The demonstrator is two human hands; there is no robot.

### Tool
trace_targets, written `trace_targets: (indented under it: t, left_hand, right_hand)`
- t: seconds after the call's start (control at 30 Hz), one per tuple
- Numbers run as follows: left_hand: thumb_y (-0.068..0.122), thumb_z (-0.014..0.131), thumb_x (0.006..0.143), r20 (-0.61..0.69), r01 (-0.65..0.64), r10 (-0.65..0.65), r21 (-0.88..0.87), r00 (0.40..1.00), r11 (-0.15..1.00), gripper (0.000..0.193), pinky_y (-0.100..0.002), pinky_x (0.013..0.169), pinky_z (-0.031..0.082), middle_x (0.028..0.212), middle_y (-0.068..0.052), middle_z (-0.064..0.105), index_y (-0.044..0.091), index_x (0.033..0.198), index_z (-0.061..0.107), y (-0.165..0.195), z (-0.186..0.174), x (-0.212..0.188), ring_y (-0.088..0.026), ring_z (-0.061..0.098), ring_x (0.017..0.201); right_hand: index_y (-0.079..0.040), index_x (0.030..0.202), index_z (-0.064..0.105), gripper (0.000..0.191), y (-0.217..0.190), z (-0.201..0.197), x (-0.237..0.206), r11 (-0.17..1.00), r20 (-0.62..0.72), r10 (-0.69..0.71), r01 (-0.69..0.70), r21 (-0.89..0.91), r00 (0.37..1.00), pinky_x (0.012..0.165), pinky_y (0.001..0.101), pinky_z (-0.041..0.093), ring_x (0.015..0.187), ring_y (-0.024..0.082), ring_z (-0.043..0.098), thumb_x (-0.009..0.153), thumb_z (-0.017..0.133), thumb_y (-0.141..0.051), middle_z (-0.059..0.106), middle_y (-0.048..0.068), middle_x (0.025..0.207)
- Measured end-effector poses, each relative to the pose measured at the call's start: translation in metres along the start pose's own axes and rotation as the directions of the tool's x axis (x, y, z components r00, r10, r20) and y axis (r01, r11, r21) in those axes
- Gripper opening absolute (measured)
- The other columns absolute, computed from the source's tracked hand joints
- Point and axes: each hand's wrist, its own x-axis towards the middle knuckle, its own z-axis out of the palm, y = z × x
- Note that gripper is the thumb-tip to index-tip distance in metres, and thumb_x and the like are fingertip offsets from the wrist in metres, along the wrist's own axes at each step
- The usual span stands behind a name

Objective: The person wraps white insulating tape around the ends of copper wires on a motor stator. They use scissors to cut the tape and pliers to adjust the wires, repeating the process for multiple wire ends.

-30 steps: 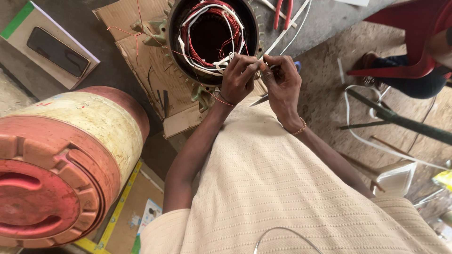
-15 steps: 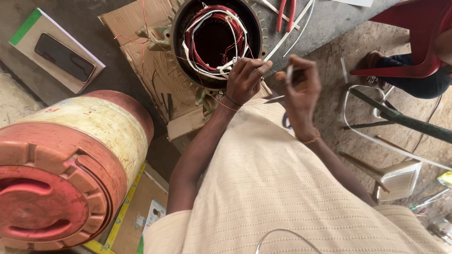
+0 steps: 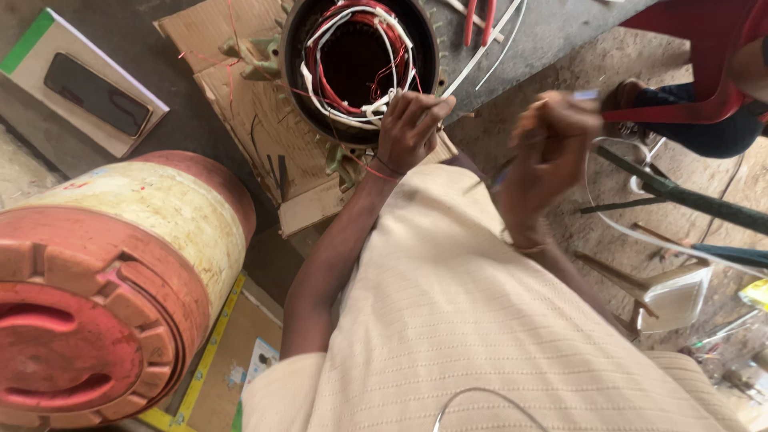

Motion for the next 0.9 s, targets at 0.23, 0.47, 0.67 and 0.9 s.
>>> trace_targets:
  t: [0.23,0.47,0.67,0.9]
  left_hand:
    - [0.002,0.064,0.097,-0.003,-0.019,0.019,-0.016,1.0,1.0,0.027,-0.036,0.083,0.051,0.101,-0.001,0.06,0.009,0.123,0.067,-0.001,-0.001,0.001,-0.019,0.059,0.092]
    - [0.001,0.064,0.096,-0.014,0.005,-0.005,-0.039,1.0,0.999,0.026,-0.038,0.083,0.053,0.101,-0.003,0.06,0.009,0.121,0.068,0.003,-0.006,0.008,-0.021,0.059,0.093]
    - [0.0,0.062,0.099,-0.143,0.171,-0.22,-0.295,0.965,0.94,0.018,-0.033,0.079,0.059,0.103,-0.004,0.067,0.009,0.114,0.068,0.009,-0.018,0.005,-0.019,0.067,0.09]
    - [0.005,0.057,0.11,0.039,0.43,-0.639,-0.771,0.768,0.47,0.011,-0.027,0.083,0.065,0.111,-0.01,0.075,0.002,0.112,0.067,0.005,-0.048,-0.006,-0.012,0.073,0.091]
  right_hand:
    - [-0.006,0.124,0.058,0.041,0.026,0.016,-0.009,0.948,0.273,0.316,-0.314,-0.053,0.909,0.079,0.0238,0.055,0.089,0.009,0.056,0.101,0.076,-0.035,0.056,0.003,0.11]
    - [-0.004,0.121,0.063,0.017,0.024,0.036,-0.018,0.973,0.27,0.218,-0.232,0.021,0.938,0.083,0.0251,0.062,0.093,0.01,0.063,0.11,0.069,-0.016,0.062,0.005,0.111]
    - [-0.005,0.12,0.062,0.011,-0.027,0.001,0.003,0.997,0.177,-0.066,0.058,0.053,0.982,0.07,0.0196,0.057,0.085,0.007,0.06,0.11,0.065,-0.002,0.06,0.008,0.116]
    - [-0.001,0.118,0.066,0.011,-0.002,0.002,0.037,0.995,0.713,0.096,-0.092,-0.044,0.695,0.059,0.0226,0.052,0.077,0.01,0.06,0.107,0.069,-0.001,0.065,0.008,0.109]
